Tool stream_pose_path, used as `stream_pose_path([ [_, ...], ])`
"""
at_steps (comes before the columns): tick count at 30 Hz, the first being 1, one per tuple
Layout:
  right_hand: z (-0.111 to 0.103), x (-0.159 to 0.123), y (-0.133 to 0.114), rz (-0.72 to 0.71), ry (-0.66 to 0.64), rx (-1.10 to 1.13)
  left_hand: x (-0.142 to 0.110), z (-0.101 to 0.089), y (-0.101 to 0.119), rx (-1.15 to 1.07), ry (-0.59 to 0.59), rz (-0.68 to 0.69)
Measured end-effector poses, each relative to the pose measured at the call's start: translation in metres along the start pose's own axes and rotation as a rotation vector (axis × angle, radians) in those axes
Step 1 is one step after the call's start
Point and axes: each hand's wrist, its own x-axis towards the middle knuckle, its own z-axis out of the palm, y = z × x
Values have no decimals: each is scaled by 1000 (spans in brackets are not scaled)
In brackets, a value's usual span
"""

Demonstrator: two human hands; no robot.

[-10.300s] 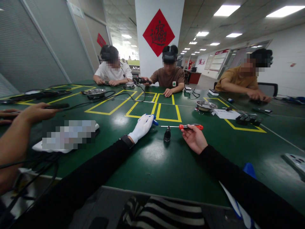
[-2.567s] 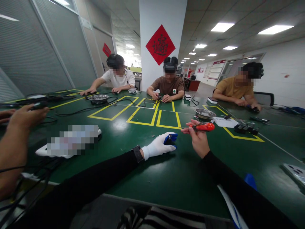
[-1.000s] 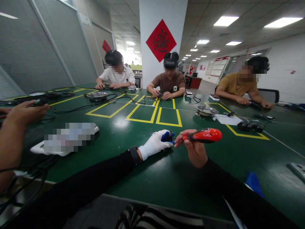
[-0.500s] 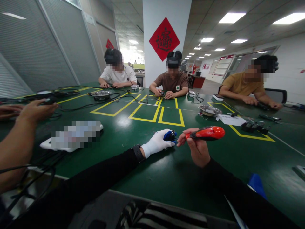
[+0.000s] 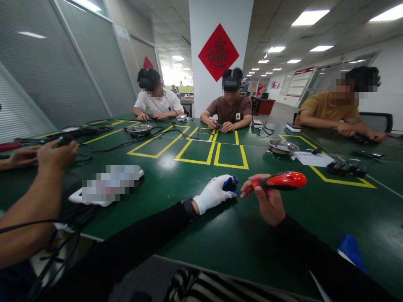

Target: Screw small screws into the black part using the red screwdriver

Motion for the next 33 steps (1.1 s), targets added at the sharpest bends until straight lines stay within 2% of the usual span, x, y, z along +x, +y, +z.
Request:
stream_pose_path([
  [8,0,4,-4,48,54,17,-1,-4,4,20,-22,-12],
  [15,0,3,-1,31,44,18,-1,-3,4,21,-19,-7],
  [19,1,4,-1,15,61,37,-2,-5,7,97,-11,16],
  [28,2,6,-6,102,76,107,-3,-4,18,215,11,26],
  [33,4,10,-6,127,148,134,-3,-2,17,241,16,29],
])
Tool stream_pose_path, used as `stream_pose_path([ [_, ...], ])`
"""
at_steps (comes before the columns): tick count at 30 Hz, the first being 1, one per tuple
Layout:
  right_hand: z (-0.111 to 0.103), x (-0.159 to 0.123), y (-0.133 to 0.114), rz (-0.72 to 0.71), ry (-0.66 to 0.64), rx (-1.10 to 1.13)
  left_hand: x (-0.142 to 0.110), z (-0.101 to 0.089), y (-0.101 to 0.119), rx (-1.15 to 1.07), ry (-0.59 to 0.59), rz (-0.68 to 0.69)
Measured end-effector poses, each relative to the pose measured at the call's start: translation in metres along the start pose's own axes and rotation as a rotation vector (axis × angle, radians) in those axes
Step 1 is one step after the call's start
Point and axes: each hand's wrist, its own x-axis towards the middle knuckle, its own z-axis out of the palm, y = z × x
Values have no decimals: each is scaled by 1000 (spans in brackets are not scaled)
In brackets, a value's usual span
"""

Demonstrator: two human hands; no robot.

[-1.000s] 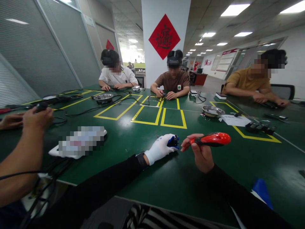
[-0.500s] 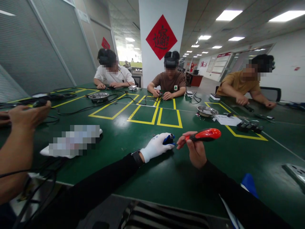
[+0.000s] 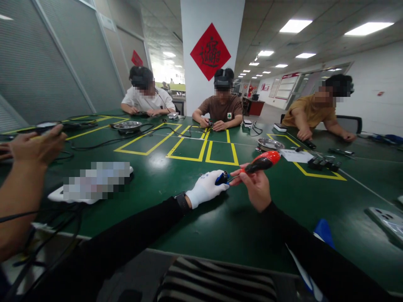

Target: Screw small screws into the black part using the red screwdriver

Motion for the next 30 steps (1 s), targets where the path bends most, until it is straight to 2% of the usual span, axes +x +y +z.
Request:
stream_pose_path([
  [4,0,4,-2,40,59,13,-1,2,-3,-6,6,-1],
  [9,-1,6,-3,79,6,91,-2,2,-2,-12,1,-5],
  [15,-1,6,-3,59,69,5,-2,3,-4,-25,14,-7],
  [22,-2,7,-9,57,-40,49,-3,3,0,28,-3,9],
  [26,-1,9,-14,10,40,-43,-4,4,4,29,-15,19],
  [30,-2,8,-12,-2,94,-19,-4,3,5,22,-24,21],
])
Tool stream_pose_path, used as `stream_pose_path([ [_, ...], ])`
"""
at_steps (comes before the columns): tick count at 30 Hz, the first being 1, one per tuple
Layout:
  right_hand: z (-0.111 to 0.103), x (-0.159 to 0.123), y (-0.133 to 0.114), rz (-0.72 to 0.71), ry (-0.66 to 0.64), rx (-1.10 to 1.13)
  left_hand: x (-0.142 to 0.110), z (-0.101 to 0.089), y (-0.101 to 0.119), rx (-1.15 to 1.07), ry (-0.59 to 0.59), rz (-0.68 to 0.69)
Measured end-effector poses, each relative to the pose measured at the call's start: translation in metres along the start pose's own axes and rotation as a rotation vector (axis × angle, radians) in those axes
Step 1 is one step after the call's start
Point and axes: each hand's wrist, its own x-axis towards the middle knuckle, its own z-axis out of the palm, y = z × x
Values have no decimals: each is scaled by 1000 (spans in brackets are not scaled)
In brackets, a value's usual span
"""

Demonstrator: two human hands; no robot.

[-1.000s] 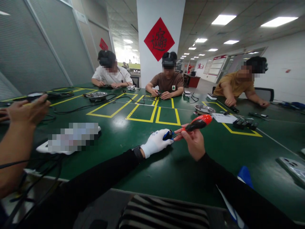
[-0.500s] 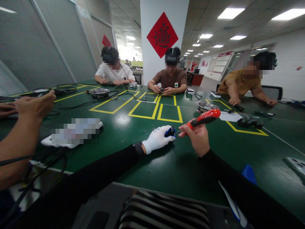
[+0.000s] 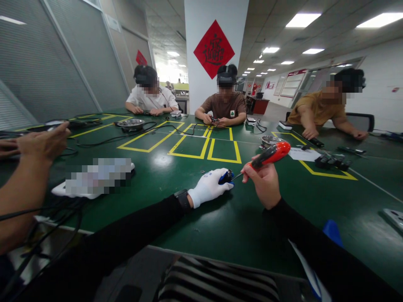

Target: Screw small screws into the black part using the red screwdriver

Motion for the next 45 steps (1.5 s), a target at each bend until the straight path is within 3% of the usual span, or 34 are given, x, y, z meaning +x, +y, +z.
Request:
stream_pose_path([
  [4,-3,-2,3,-7,-20,-52,0,-1,0,-6,0,-4],
  [7,-3,-3,0,-148,48,-200,1,0,0,-18,8,5],
  [9,1,-4,-3,-210,16,-153,1,1,0,-20,8,0],
  [13,10,-4,-3,-97,-79,56,2,2,1,-14,-3,-11],
  [19,10,-3,5,-96,3,197,1,2,2,1,13,-7],
  [25,3,1,3,-148,41,-7,1,4,-2,-21,5,7],
  [31,1,-1,10,-89,-4,97,0,3,-1,-27,11,-2],
  [37,-8,-5,19,-177,61,-353,0,3,-8,-73,-15,14],
  [45,-2,-10,19,-136,34,-150,0,7,-14,-105,0,46],
])
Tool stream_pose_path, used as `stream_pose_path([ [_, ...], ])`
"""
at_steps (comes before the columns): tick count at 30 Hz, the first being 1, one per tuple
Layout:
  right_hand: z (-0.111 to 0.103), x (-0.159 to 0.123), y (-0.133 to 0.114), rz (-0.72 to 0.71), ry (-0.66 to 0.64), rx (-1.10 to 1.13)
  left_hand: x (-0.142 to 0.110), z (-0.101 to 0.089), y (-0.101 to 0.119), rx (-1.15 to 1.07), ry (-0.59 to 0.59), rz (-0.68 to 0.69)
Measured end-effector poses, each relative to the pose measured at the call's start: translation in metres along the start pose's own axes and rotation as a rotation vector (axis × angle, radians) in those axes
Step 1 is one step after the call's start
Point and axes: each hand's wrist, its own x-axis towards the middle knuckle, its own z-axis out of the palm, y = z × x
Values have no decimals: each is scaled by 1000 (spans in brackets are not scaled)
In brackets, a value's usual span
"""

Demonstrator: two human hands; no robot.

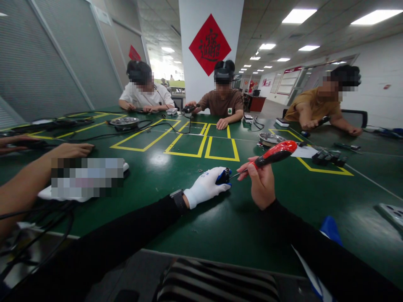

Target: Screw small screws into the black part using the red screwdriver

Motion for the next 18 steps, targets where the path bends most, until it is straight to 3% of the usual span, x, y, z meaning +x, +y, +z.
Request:
stream_pose_path([
  [13,-1,0,1,1,12,-14,1,-5,6,-66,-7,-63],
  [18,-4,2,-1,-31,65,-172,1,-8,9,-21,-20,-79],
])
